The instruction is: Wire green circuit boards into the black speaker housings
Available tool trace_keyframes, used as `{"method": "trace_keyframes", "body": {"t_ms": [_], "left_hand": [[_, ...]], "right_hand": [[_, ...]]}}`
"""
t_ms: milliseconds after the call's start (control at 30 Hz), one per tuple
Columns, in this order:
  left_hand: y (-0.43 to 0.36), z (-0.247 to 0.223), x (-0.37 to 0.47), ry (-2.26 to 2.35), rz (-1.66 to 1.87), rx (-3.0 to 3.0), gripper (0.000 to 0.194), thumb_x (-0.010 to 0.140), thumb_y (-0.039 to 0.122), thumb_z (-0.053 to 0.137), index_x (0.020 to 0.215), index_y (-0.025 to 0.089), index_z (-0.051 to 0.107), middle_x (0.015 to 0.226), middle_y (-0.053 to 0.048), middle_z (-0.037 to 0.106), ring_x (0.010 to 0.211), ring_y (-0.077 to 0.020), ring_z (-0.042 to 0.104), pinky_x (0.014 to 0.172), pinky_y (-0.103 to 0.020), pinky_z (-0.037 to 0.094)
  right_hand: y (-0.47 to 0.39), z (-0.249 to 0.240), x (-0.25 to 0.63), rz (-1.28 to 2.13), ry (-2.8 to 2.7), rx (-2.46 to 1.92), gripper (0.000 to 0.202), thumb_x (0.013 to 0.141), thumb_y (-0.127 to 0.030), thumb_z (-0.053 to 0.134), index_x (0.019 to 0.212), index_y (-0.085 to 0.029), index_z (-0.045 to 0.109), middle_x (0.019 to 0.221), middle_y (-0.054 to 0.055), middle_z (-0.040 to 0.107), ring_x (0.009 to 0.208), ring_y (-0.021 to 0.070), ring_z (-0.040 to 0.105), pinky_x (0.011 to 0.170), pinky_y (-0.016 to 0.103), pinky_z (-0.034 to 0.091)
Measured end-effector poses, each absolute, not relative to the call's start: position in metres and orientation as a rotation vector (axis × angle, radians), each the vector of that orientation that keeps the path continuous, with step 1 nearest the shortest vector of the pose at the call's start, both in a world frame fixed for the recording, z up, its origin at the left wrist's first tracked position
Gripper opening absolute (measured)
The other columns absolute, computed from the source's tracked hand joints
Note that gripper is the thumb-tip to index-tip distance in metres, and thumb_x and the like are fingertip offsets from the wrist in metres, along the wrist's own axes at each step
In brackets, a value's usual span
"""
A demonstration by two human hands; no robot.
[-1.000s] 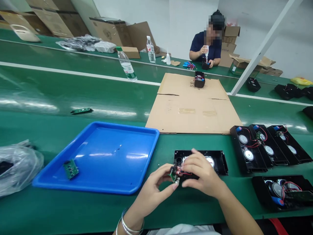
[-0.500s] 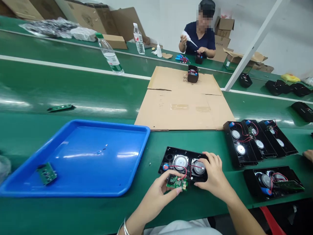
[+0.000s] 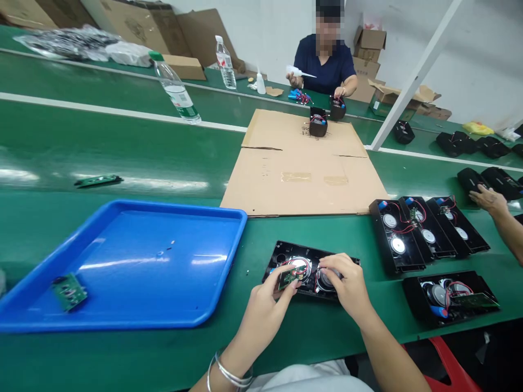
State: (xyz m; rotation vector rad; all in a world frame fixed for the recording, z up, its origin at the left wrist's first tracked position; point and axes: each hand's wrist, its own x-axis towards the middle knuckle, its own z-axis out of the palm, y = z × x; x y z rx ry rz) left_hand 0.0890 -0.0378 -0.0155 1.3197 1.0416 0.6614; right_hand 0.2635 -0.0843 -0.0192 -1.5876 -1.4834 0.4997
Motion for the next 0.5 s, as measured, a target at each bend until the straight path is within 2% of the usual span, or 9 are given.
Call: {"method": "trace_keyframes", "body": {"t_ms": [133,200,267,333,400,500], "left_hand": [[-0.036,-0.019,0.095,1.064,0.686,1.337,0.027,0.078,0.036,0.053,0.098,0.018,0.057,0.09,-0.007,0.07,0.08,-0.0243,0.069,0.065,-0.033,0.058],[-0.034,-0.019,0.096,1.068,0.696,1.367,0.026,0.078,0.035,0.052,0.098,0.019,0.057,0.088,-0.007,0.07,0.078,-0.0239,0.069,0.065,-0.034,0.057],[-0.033,-0.018,0.097,1.067,0.717,1.401,0.025,0.079,0.033,0.051,0.099,0.019,0.057,0.088,-0.007,0.07,0.078,-0.0234,0.069,0.069,-0.034,0.057],[-0.031,-0.017,0.097,1.065,0.732,1.424,0.023,0.079,0.031,0.051,0.098,0.02,0.057,0.089,-0.007,0.07,0.078,-0.0233,0.069,0.072,-0.034,0.056],[-0.03,-0.015,0.097,1.066,0.723,1.438,0.022,0.079,0.03,0.051,0.097,0.02,0.058,0.087,-0.006,0.071,0.077,-0.0233,0.069,0.071,-0.034,0.055],[-0.028,-0.013,0.096,1.06,0.71,1.449,0.019,0.078,0.03,0.052,0.091,0.02,0.06,0.082,-0.005,0.072,0.072,-0.0231,0.069,0.067,-0.032,0.054]], "right_hand": [[-0.071,-0.026,0.25,0.843,-1.155,-1.531,0.012,0.08,-0.028,0.056,0.087,-0.02,0.061,0.076,0.002,0.066,0.07,0.016,0.06,0.064,0.028,0.048],[-0.068,-0.029,0.247,1.002,-1.028,-1.498,0.021,0.074,-0.032,0.062,0.088,-0.018,0.057,0.068,0.001,0.066,0.062,0.0149,0.059,0.059,0.027,0.047],[-0.068,-0.03,0.247,1.077,-1.01,-1.519,0.022,0.071,-0.033,0.065,0.083,-0.017,0.058,0.066,0.001,0.065,0.059,0.0144,0.057,0.056,0.027,0.046],[-0.069,-0.028,0.247,0.997,-1.138,-1.578,0.013,0.073,-0.029,0.063,0.077,-0.018,0.062,0.071,0.003,0.065,0.063,0.0155,0.056,0.059,0.029,0.046],[-0.072,-0.024,0.247,0.779,-1.361,-1.61,0.006,0.076,-0.023,0.059,0.076,-0.02,0.065,0.073,0.003,0.065,0.072,0.0178,0.053,0.065,0.032,0.045],[-0.073,-0.021,0.245,0.449,-1.665,-1.592,0.011,0.081,-0.016,0.054,0.075,-0.021,0.063,0.07,0.002,0.063,0.073,0.0194,0.046,0.067,0.035,0.04]]}}
